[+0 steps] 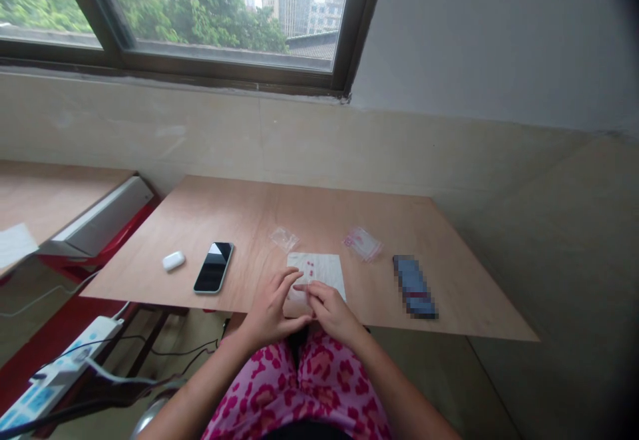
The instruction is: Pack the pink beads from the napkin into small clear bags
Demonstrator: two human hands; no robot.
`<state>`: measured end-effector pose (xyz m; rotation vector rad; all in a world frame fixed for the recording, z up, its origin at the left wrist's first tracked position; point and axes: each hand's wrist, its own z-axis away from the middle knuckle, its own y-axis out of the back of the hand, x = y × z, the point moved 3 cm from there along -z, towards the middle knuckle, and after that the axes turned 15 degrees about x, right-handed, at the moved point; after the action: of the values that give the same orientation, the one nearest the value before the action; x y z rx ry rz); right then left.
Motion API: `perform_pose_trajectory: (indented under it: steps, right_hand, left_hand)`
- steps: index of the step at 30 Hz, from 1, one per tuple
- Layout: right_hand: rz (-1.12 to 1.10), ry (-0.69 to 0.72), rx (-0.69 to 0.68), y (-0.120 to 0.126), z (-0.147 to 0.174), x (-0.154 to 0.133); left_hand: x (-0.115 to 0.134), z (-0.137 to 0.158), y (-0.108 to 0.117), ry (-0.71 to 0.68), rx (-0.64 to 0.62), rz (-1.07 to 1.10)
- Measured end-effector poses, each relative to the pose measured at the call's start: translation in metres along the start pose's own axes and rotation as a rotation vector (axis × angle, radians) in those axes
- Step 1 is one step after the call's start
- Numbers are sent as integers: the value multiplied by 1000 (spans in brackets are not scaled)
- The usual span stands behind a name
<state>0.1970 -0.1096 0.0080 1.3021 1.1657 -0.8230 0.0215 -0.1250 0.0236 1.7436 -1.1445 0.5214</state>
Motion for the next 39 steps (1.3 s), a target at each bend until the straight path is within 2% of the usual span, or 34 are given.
perform_pose_trajectory:
  steps: [2,4,6,11,13,15,18,21,24,32,36,39]
  right_hand:
    - [-165,-153,-40,1,-2,2]
    - [-272,-247,-83,3,-4,3]
    - [-280,-260,-86,7,-7,4]
    - [-213,-222,3,17,-22,22]
    - [-196,-210,53,18,-28,30]
    - [-185,-201,82,18,-34,36]
    - [-178,-179,49,13,-42,38]
    - [-150,-164,0,7,-51,41]
    - [-83,-145,-3,4,-61,48]
    - [96,-51,198,18,-73,71]
    - [206,39,231,22,-73,78]
    - [224,57,211,21,-73,82]
  left_hand:
    - [-8,1,-2,-6,-60,17]
    - [-19,3,-5,45,-55,17]
    - [-30,4,-6,105,-10,8]
    - [-47,-9,3,236,112,66]
    - [-53,-15,5,372,150,215]
    - [-60,-19,2,556,172,451]
    - [-70,-21,-8,843,145,766]
    - [-77,-26,-17,981,106,850]
    - [-85,-36,-21,970,122,764]
    - [-96,-63,-19,784,182,413]
    - [-96,-70,-12,717,156,265]
    - [-90,-76,-10,645,117,157]
